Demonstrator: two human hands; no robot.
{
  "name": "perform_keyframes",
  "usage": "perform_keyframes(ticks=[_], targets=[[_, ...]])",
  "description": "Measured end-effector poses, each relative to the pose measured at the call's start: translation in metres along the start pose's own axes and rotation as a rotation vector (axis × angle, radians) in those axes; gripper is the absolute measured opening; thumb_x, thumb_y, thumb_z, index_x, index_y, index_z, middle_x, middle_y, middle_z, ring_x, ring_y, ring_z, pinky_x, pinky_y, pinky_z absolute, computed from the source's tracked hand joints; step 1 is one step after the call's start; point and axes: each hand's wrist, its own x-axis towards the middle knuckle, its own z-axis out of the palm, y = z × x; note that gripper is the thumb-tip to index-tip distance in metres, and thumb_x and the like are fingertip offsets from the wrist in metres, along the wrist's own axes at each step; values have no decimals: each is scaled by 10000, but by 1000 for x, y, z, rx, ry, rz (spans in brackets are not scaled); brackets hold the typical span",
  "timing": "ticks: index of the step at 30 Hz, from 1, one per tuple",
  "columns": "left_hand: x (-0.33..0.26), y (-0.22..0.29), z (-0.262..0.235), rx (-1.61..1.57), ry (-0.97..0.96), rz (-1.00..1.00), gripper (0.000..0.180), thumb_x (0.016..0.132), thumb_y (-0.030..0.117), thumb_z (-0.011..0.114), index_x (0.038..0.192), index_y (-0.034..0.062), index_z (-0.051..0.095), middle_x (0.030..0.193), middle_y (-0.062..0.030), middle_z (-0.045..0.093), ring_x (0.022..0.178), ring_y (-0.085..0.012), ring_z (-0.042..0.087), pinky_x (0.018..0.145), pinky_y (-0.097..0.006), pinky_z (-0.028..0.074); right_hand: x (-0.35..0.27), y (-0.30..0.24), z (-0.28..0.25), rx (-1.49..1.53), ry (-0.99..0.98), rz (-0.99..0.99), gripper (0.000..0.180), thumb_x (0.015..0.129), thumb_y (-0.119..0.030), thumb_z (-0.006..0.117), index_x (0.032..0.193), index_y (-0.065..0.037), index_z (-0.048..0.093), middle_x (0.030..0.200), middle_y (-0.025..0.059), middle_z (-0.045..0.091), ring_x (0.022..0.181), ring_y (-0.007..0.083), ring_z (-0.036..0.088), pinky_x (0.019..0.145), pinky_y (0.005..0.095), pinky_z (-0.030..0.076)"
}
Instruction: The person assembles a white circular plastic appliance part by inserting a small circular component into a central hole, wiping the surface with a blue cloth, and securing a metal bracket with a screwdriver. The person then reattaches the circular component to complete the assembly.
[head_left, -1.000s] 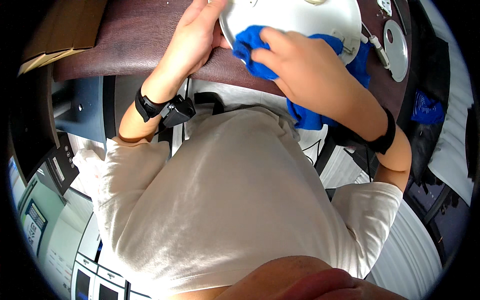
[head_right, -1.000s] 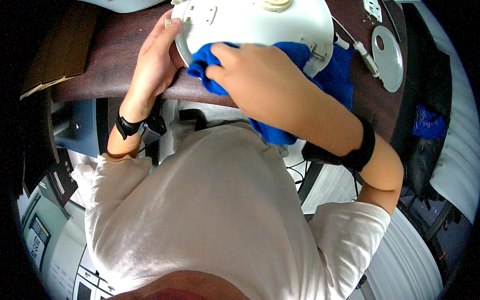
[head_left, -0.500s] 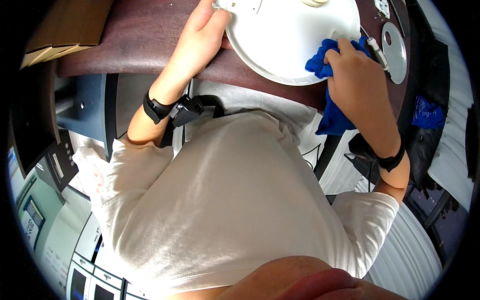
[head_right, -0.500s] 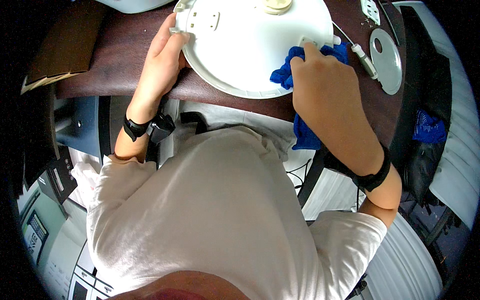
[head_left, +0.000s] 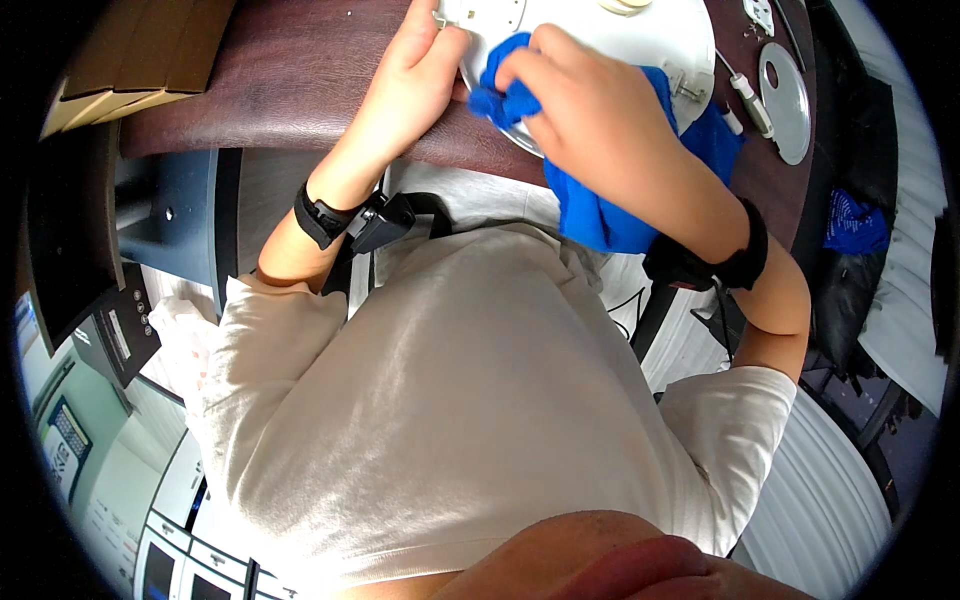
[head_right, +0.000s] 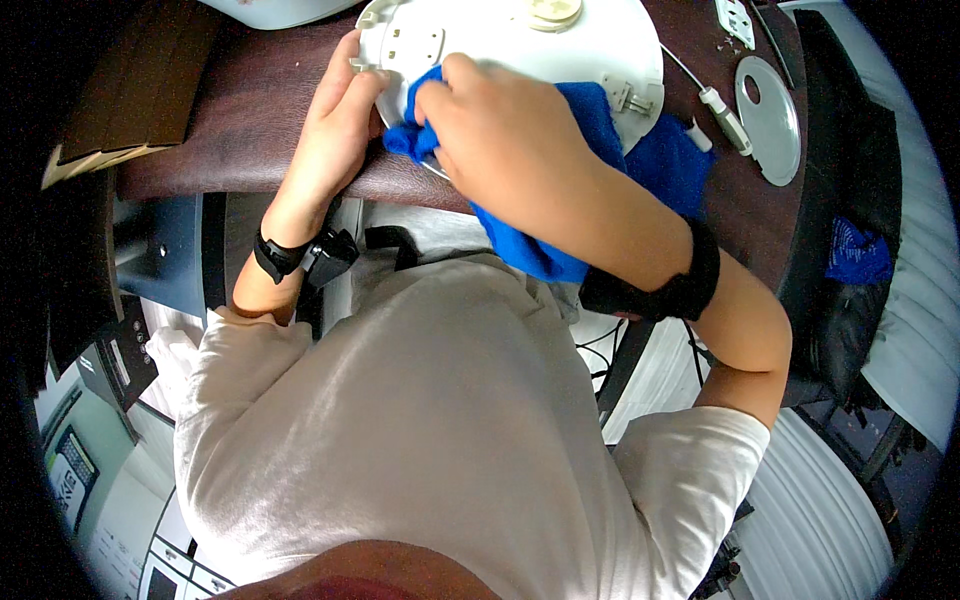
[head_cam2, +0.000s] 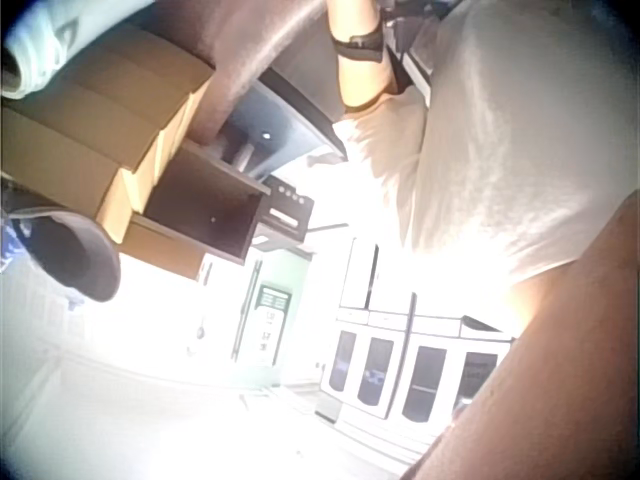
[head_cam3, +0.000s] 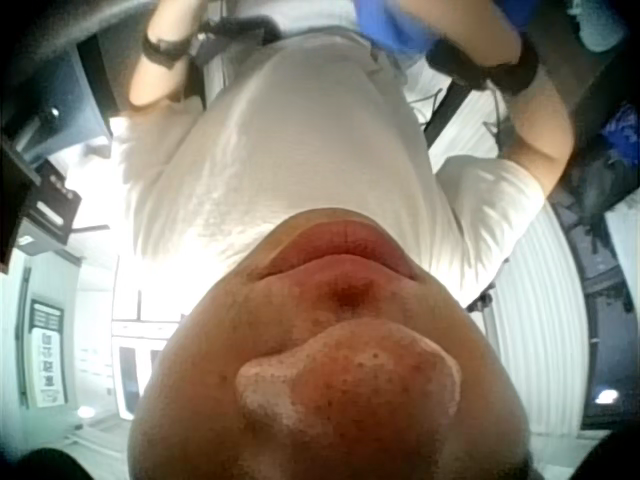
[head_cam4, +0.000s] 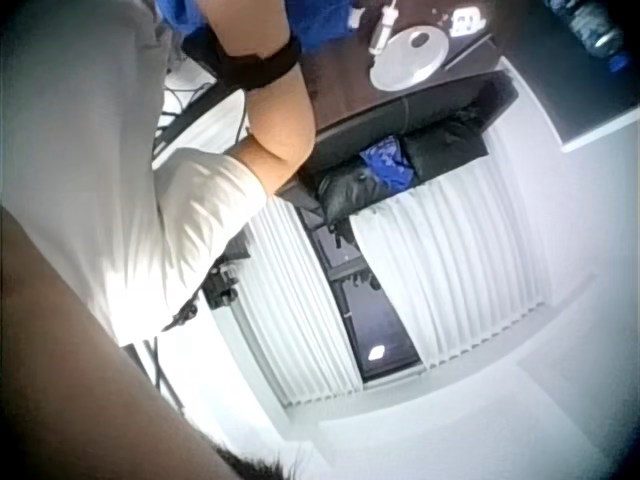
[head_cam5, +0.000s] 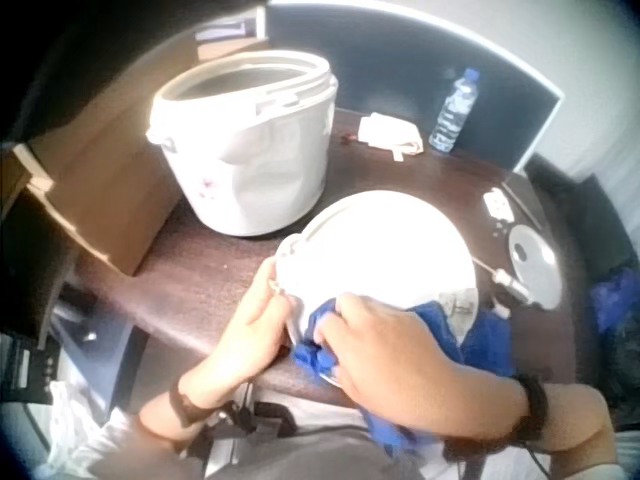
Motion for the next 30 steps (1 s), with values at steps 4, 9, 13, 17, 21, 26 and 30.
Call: perform_keyframes(ticks=[4,9,13,17,21,26,30], targets=[[-4,3,1,79,1,15,479,938,89,420,1403,29,323,1044,-58,568,837,-86,577,704,-228,519,1,14,-1,-106,117,97,205,771,-97,679,969,-103,628,912,82,576,807,245,642,669,351,536],[-7,7,7,-3,11,86,451,939,86,409,1381,23,343,1072,-71,560,864,-95,577,716,-231,520,-26,36,-28,-326,-122,246,147,792,-91,652,939,-88,639,922,79,591,780,211,650,670,327,537],[-5,12,11,46,13,75,445,944,90,407,1381,35,345,1062,-75,560,853,-89,570,712,-231,513,-33,23,-27,-238,-245,180,137,730,-33,636,855,-78,597,862,103,538,777,274,620,666,365,506],[-5,10,12,-34,22,5,453,944,98,423,1388,57,341,1017,-49,558,811,-67,535,665,-208,480,-19,-2,-10,-105,-172,-10,191,668,-18,658,820,-55,549,867,99,492,792,278,584,633,385,484],[-7,13,13,18,61,18,468,939,101,438,1395,59,341,999,-29,546,812,-59,512,663,-197,451,5,-9,3,-110,-74,-149,205,671,-24,656,841,-40,541,872,96,492,801,268,580,625,364,487],[-6,13,11,122,49,55,483,934,106,440,1401,39,337,1013,-34,548,834,-63,507,692,-194,436,8,-6,10,-35,-3,-154,252,655,-37,691,863,-55,550,879,91,504,794,260,584,617,351,490],[-9,14,14,120,47,67,486,932,105,428,1403,24,338,1024,-44,553,832,-63,508,689,-194,436,-7,0,-5,-29,-142,-89,266,646,-38,706,865,-79,561,867,70,518,772,251,594,627,341,495]])
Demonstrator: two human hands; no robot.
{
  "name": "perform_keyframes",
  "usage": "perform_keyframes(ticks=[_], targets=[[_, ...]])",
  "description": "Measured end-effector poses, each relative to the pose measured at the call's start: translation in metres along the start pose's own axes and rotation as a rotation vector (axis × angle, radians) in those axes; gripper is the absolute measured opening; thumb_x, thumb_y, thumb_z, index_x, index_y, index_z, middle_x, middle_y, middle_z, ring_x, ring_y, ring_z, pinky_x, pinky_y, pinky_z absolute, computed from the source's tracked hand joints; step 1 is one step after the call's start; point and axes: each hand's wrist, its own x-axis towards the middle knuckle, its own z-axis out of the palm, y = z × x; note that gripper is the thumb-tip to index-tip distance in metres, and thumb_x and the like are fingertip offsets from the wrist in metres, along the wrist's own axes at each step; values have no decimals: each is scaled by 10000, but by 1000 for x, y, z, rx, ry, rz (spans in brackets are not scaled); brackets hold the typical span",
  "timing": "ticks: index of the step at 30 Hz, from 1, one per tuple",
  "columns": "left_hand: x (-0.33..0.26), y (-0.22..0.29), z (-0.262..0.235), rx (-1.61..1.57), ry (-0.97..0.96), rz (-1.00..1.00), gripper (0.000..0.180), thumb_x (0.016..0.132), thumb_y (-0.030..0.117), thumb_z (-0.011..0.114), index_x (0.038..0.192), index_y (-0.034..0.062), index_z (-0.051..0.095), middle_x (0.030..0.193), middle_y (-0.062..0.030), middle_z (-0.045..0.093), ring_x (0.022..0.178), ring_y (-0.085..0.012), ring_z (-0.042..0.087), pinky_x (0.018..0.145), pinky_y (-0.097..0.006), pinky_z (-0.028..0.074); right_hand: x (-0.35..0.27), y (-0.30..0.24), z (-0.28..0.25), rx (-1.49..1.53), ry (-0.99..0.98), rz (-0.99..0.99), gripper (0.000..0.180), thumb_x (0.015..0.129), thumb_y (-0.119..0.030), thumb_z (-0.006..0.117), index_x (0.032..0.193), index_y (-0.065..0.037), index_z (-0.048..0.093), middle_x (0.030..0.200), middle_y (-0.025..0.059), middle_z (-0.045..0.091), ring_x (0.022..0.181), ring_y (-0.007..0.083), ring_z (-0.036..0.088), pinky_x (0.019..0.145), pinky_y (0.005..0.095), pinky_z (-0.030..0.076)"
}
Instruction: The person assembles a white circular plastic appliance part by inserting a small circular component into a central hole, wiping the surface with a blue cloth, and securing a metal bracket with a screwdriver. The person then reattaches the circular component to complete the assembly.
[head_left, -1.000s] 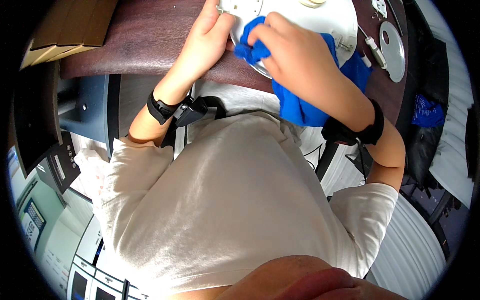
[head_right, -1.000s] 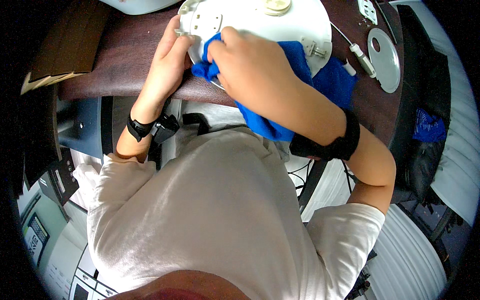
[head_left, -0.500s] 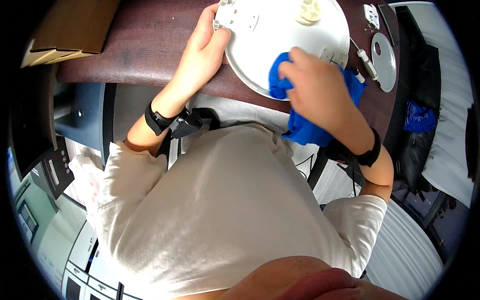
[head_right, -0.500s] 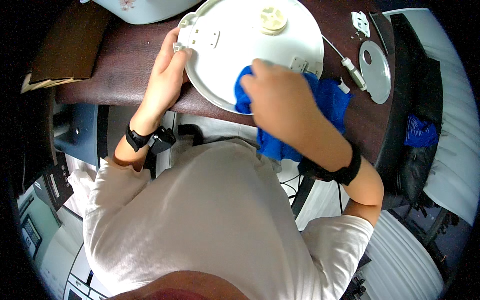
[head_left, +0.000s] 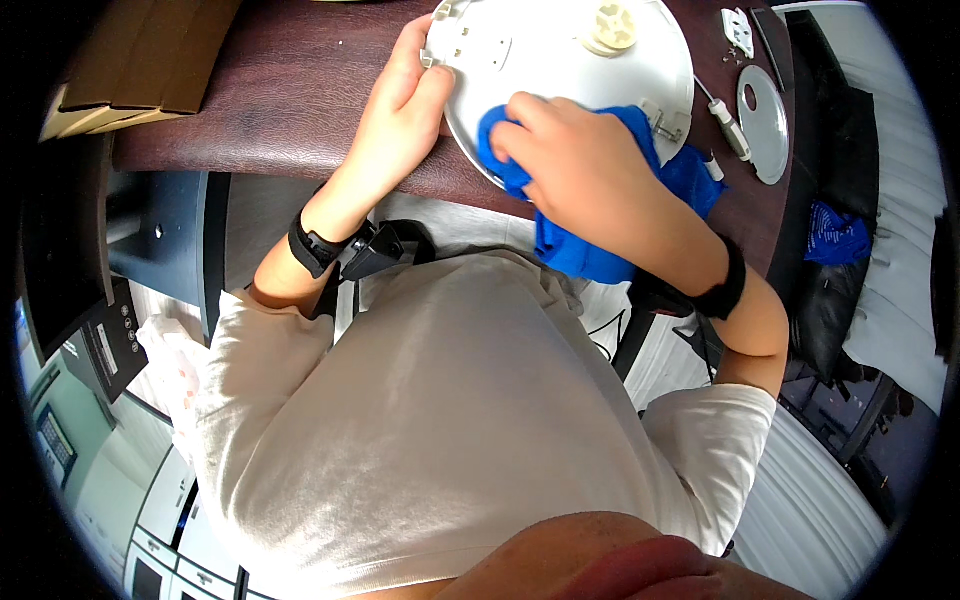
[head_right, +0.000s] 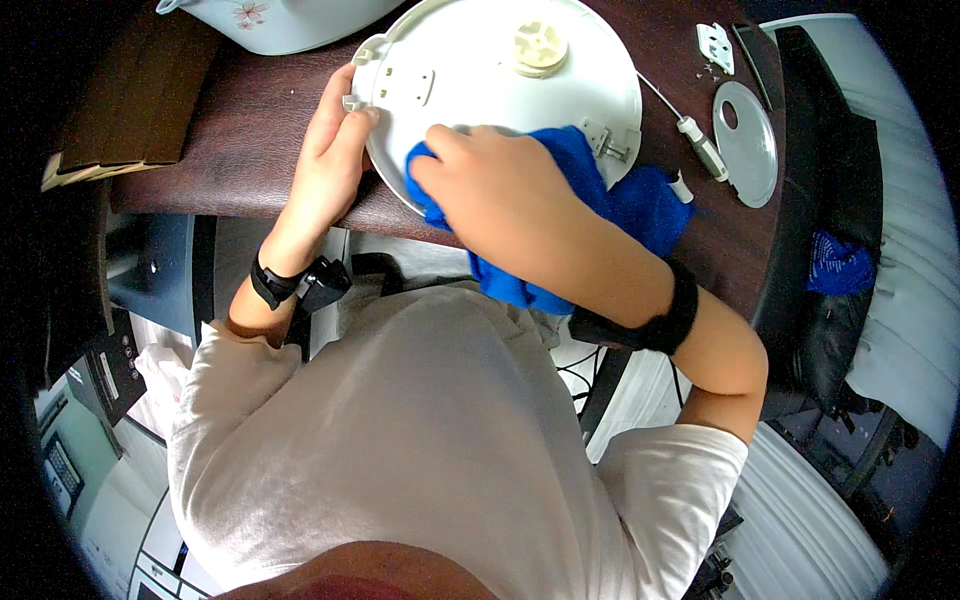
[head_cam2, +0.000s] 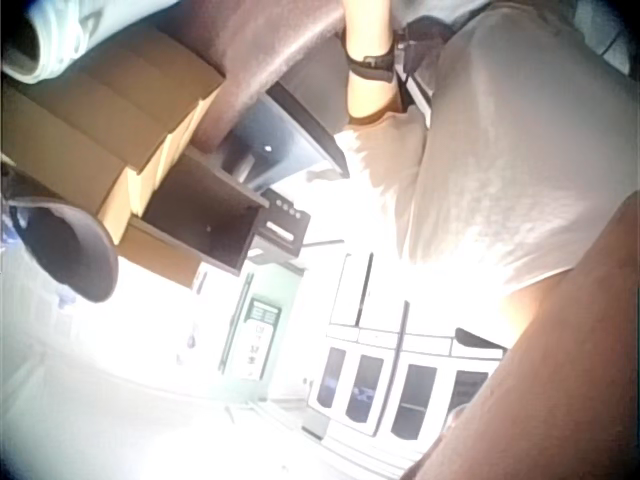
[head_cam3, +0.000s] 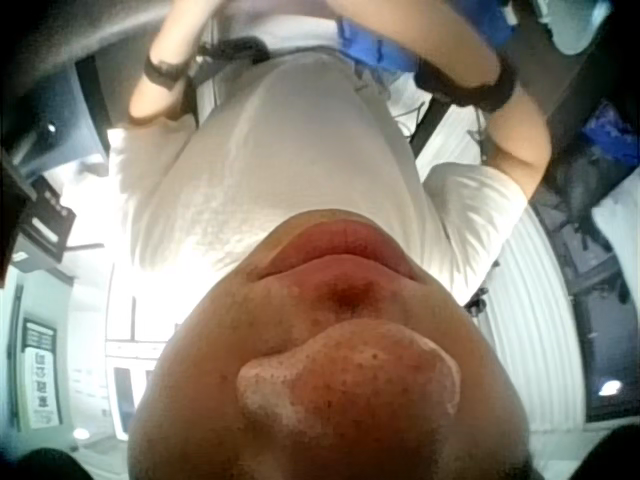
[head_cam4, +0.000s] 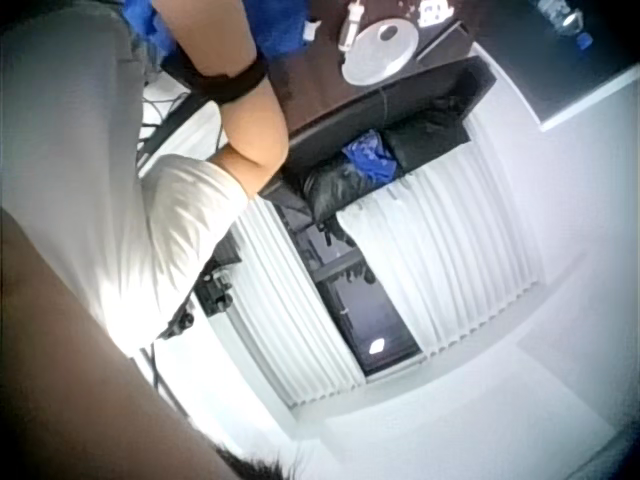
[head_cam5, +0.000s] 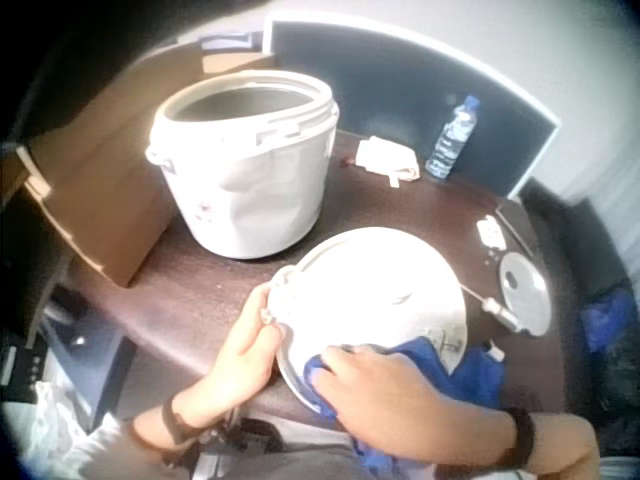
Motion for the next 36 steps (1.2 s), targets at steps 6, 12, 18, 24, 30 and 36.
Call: perform_keyframes(ticks=[6,12,18,24,30,36], targets=[[-2,3,-1,76,-13,51,476,911,75,400,1386,61,371,906,-30,583,718,-59,540,632,-226,469,-33,12,-14,-146,-68,297,223,716,-39,687,891,-89,558,866,83,526,777,270,615,643,349,501],[2,-4,-2,145,0,163,480,907,73,401,1385,48,364,1009,-60,591,810,-83,564,713,-232,479,-12,25,-6,-262,271,316,380,709,-62,709,1059,-86,563,942,91,523,871,264,608,682,350,530],[3,-6,0,194,28,244,476,899,70,397,1372,29,368,971,-59,592,760,-74,565,668,-234,485,-8,18,-9,-313,111,384,521,721,-128,719,1199,-39,532,979,102,536,874,248,615,670,338,546],[0,-2,-3,120,-25,126,493,896,71,398,1386,35,351,913,-39,581,721,-63,549,632,-218,470,-25,31,-18,-383,11,551,475,758,-132,656,1194,2,521,897,120,552,744,257,644,646,341,549],[-1,0,0,130,-15,122,496,893,70,408,1384,34,352,931,-41,584,730,-61,540,635,-221,464,-20,24,-11,-385,41,442,514,735,-126,675,1201,5,502,916,127,554,745,262,639,624,353,542],[0,-1,3,119,31,192,496,890,68,410,1382,34,353,971,-50,578,767,-74,540,653,-217,464,-1,13,-3,-301,144,256,467,736,-118,672,1160,-18,504,921,115,555,745,258,630,606,359,531]])
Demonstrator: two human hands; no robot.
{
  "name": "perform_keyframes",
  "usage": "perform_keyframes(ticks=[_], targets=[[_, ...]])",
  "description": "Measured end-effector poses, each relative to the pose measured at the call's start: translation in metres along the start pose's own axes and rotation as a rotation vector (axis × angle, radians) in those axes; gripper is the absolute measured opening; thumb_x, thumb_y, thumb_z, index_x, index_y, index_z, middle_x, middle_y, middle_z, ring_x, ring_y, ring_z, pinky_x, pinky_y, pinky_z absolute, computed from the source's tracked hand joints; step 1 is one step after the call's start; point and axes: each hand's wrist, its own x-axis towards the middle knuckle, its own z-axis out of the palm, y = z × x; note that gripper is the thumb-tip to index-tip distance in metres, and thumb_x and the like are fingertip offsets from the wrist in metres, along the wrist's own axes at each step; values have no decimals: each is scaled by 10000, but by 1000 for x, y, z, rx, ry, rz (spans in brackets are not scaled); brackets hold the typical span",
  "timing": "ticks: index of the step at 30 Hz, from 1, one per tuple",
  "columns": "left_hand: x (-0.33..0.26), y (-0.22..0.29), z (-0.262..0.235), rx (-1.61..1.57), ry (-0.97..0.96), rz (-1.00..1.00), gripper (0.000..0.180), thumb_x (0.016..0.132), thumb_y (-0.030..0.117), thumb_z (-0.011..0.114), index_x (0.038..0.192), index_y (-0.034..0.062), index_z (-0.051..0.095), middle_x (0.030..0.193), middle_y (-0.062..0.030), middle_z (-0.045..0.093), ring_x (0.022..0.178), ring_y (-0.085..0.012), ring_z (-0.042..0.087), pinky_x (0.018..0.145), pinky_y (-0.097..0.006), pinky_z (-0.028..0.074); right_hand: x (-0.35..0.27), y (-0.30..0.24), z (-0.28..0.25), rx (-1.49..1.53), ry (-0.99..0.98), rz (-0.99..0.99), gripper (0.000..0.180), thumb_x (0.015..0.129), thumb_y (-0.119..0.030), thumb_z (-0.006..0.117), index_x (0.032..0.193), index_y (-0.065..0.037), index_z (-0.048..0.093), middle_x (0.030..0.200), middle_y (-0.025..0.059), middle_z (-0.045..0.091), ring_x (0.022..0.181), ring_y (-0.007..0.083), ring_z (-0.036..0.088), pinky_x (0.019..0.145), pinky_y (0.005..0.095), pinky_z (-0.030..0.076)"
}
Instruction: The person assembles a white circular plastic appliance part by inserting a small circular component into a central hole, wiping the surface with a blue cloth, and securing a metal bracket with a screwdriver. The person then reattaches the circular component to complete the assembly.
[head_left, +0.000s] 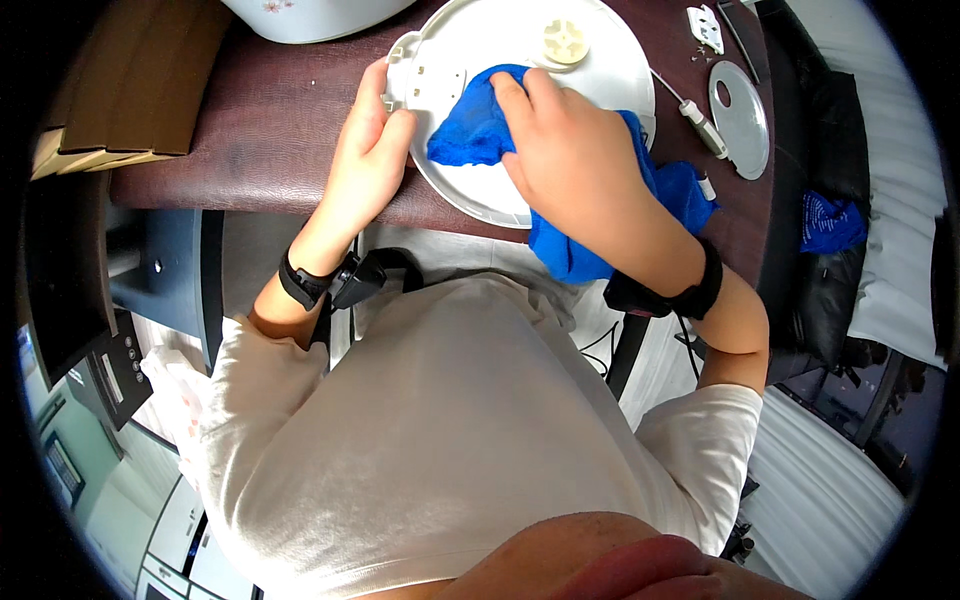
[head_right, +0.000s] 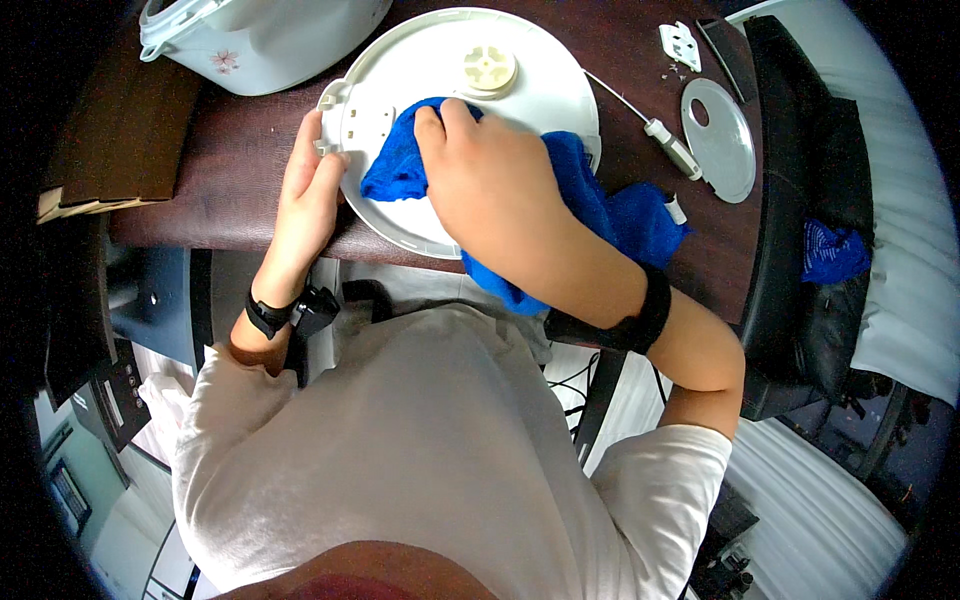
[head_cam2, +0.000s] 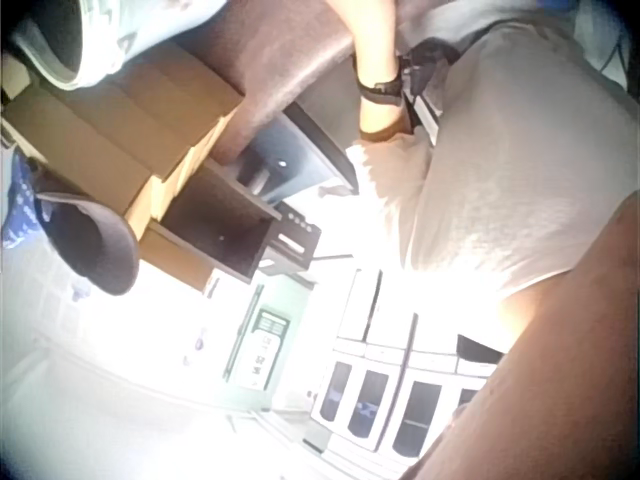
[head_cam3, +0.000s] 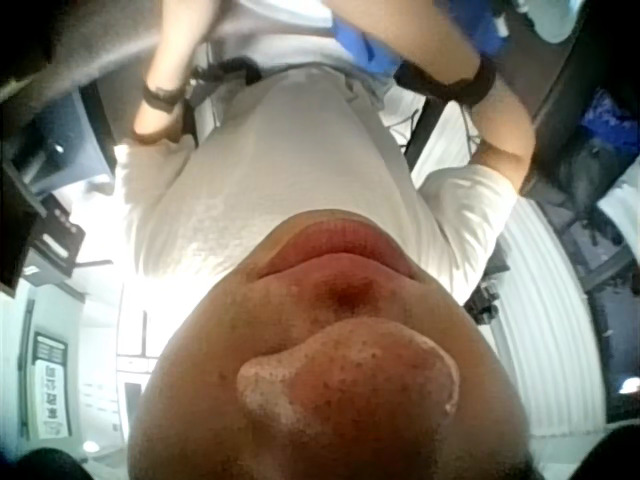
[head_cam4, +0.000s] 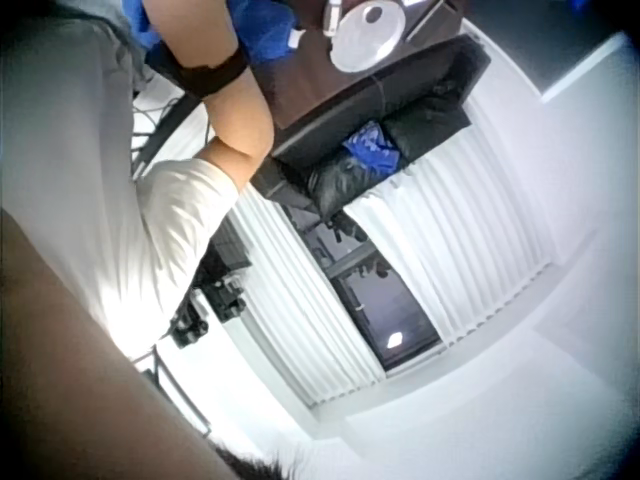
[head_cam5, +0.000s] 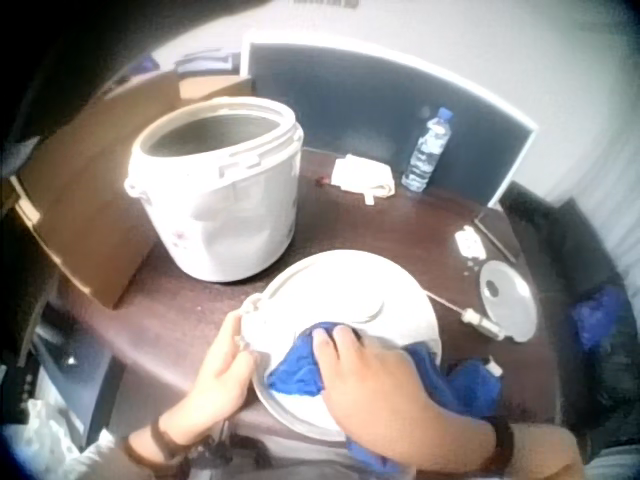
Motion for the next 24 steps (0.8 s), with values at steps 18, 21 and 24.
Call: perform_keyframes(ticks=[18,21,24], targets=[[0,7,-3,-50,-72,-78,459,899,68,415,1354,11,386,1048,-55,581,888,-81,541,779,-228,457,-44,26,-29,229,-121,23,393,712,-133,702,1088,-106,595,856,84,534,708,235,596,578,332,484],[0,6,-2,-62,-66,-111,451,901,68,416,1348,8,393,1065,-60,582,924,-87,539,814,-234,446,-51,9,-34,343,-137,-155,368,670,-138,720,1024,-122,619,831,58,530,656,209,581,543,319,466],[0,1,-2,-122,-36,-92,443,902,68,419,1340,4,401,1066,-60,584,946,-89,532,835,-239,435,-59,14,-35,457,-100,-124,360,655,-146,721,1002,-125,627,800,51,525,624,202,574,525,319,458]])
